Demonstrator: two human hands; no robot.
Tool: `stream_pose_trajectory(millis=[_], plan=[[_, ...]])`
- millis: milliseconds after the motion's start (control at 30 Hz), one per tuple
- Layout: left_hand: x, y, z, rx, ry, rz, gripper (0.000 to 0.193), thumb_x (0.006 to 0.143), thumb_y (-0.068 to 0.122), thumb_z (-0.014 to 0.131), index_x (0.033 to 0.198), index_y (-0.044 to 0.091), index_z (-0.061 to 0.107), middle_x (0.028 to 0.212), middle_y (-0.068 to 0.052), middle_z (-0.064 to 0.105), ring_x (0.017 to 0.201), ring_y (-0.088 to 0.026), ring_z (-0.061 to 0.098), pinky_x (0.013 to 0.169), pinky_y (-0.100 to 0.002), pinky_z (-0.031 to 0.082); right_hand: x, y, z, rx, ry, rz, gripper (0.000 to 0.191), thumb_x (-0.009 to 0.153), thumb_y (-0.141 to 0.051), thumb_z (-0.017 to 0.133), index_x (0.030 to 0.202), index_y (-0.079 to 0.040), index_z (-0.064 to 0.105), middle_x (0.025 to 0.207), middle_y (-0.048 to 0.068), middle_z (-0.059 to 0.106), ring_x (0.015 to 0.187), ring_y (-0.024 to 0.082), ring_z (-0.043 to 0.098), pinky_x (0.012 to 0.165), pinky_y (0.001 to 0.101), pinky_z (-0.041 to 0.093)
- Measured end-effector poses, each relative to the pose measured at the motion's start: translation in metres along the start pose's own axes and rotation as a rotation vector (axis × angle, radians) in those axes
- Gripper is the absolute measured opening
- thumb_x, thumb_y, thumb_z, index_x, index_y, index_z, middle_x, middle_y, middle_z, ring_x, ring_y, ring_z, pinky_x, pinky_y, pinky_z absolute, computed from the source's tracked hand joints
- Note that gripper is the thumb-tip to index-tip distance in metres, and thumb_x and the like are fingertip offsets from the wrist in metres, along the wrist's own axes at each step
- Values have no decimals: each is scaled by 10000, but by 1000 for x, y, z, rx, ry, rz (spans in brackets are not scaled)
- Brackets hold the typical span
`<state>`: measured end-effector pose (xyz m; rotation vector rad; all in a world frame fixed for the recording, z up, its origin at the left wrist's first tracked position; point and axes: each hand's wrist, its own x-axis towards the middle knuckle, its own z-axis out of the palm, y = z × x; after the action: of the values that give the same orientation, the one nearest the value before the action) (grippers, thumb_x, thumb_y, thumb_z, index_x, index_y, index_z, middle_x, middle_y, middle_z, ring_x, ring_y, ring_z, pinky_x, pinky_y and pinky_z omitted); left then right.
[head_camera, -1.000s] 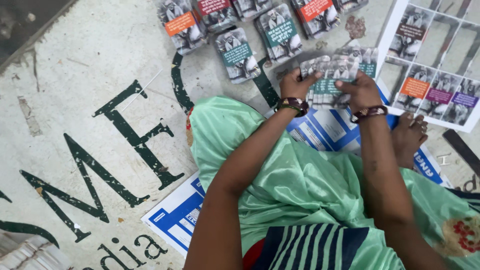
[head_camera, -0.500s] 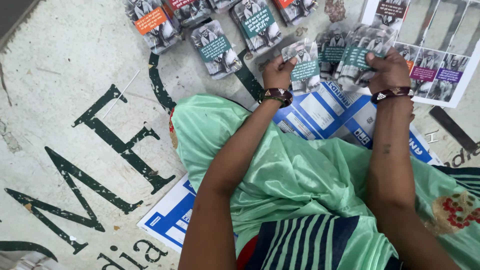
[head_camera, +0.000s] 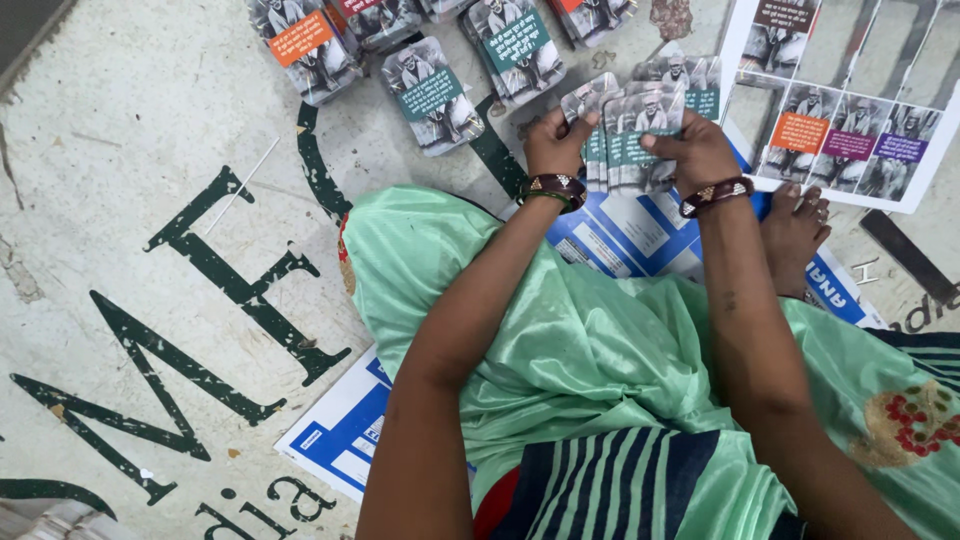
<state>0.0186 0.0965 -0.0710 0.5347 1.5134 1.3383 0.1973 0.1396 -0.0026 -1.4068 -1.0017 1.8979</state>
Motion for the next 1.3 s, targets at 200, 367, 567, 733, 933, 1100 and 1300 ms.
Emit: stream_pose_trajectory(millis=[200, 367, 567, 733, 933, 1100, 1300], plan=[[3, 1, 4, -208, 34, -286, 345, 946, 343, 722, 1018, 7, 754, 783, -30, 685, 581, -103, 619, 482, -296, 559, 3, -12, -19, -41, 56, -43, 331, 902, 98, 684, 1216, -7, 683, 1141, 61, 748, 1004, 151, 699, 934, 296, 545], [2, 9, 3, -317, 0, -294, 360, 951, 337, 693, 1082, 3, 724, 831, -36, 717, 619, -120, 693, 502, -290, 576, -10, -29, -53, 64, 111, -119, 358, 926, 124, 646, 1255, -14, 674, 1222, 72, 739, 1109, 170, 701, 1019, 305, 543], [1, 5, 3, -260, -22, -274, 351, 976, 332, 694, 1078, 1, 746, 822, -37, 711, 607, -105, 658, 478, -280, 541, -14, -28, -59, 97, 74, -138, 315, 1003, 104, 645, 1295, -15, 637, 1235, 71, 721, 1092, 173, 683, 1000, 336, 541], [-1, -1, 9, -189, -156, -323, 383, 1004, 342, 731, 1090, -30, 728, 758, -75, 620, 582, -138, 605, 484, -310, 562, -5, -13, -22, -168, 56, 27, 237, 966, 25, 688, 1198, -18, 673, 1085, 60, 721, 939, 169, 662, 837, 336, 544], [-14, 5, 14, 59, -202, -229, 430, 973, 394, 647, 1216, 46, 715, 803, -25, 698, 671, -150, 623, 587, -329, 535, -4, -9, -3, -418, 120, 57, 234, 943, -67, 750, 1162, 1, 701, 1034, 68, 723, 906, 190, 653, 811, 347, 518], [-17, 4, 27, 375, -115, 88, 380, 929, 271, 689, 1258, 82, 700, 1019, -106, 703, 868, -243, 731, 811, -358, 565, 7, -10, -15, -910, 296, -397, 429, 904, -158, 844, 1242, 36, 664, 1281, 160, 614, 1164, 328, 598, 1013, 423, 478], [-17, 1, 42, 448, -97, 77, 427, 879, 209, 736, 1278, 69, 675, 1095, -126, 709, 893, -280, 724, 843, -388, 567, 13, 0, -14, -1225, 449, -456, 491, 854, -215, 886, 1198, 65, 676, 1416, 236, 517, 1256, 468, 450, 1075, 515, 390]])
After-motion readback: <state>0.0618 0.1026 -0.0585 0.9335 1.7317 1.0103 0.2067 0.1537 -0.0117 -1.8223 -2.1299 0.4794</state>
